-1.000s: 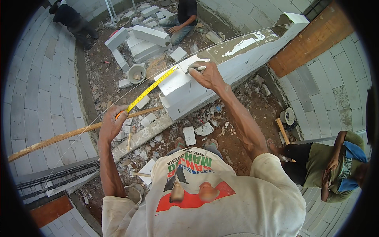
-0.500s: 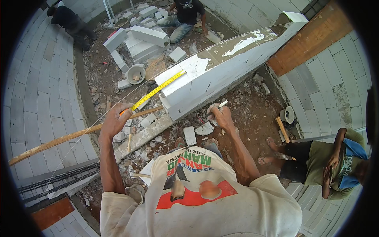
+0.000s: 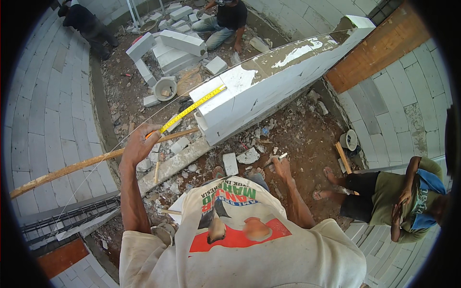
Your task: The person uses a measuring tape to gauge the length and alignment of concrete blocks on a wall under construction, marks measurements, and uses a hammer to secure blocks in place.
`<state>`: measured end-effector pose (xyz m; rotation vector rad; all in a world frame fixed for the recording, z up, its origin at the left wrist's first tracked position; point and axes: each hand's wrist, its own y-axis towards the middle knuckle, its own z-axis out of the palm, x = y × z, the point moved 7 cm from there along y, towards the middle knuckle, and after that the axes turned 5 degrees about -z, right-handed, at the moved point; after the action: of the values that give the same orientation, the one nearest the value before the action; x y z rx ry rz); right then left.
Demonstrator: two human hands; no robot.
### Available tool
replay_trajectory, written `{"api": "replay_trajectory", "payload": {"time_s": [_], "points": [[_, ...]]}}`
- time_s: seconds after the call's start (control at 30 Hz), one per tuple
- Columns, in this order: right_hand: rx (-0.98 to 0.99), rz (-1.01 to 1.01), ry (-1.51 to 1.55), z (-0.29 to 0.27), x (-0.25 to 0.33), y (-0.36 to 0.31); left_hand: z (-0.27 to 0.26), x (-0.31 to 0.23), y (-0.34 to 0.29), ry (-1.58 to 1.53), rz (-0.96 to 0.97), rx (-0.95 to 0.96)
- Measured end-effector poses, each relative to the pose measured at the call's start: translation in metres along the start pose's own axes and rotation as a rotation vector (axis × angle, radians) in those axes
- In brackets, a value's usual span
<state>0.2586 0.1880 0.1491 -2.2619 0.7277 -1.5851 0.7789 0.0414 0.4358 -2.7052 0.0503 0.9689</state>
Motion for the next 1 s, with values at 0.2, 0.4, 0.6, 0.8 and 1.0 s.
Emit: {"api": "replay_trajectory", "payload": {"time_s": [0.2, 0.4, 0.6, 0.8, 1.0], "points": [[-0.001, -0.016, -0.263, -0.001, -0.081, 0.013, -0.003, 0.005, -0.002, -0.010, 0.094, -0.069], [-0.167, -0.172, -0.489, -0.010, -0.162, 0.002, 0.032, 0.020, -0.021, -0.360, -0.019, 0.040], [-0.118, -0.140, -0.337, -0.015, -0.178, -0.042, 0.149, 0.047, -0.058, -0.510, -0.228, 0.327], [-0.180, 0.110, -0.457, -0.041, -0.148, -0.069, 0.243, 0.049, -0.081, -0.603, -0.307, 0.451], [0.060, 0.244, -0.540, -0.066, -0.185, -0.051, 0.286, 0.029, -0.080, -0.596, -0.297, 0.395]]}}
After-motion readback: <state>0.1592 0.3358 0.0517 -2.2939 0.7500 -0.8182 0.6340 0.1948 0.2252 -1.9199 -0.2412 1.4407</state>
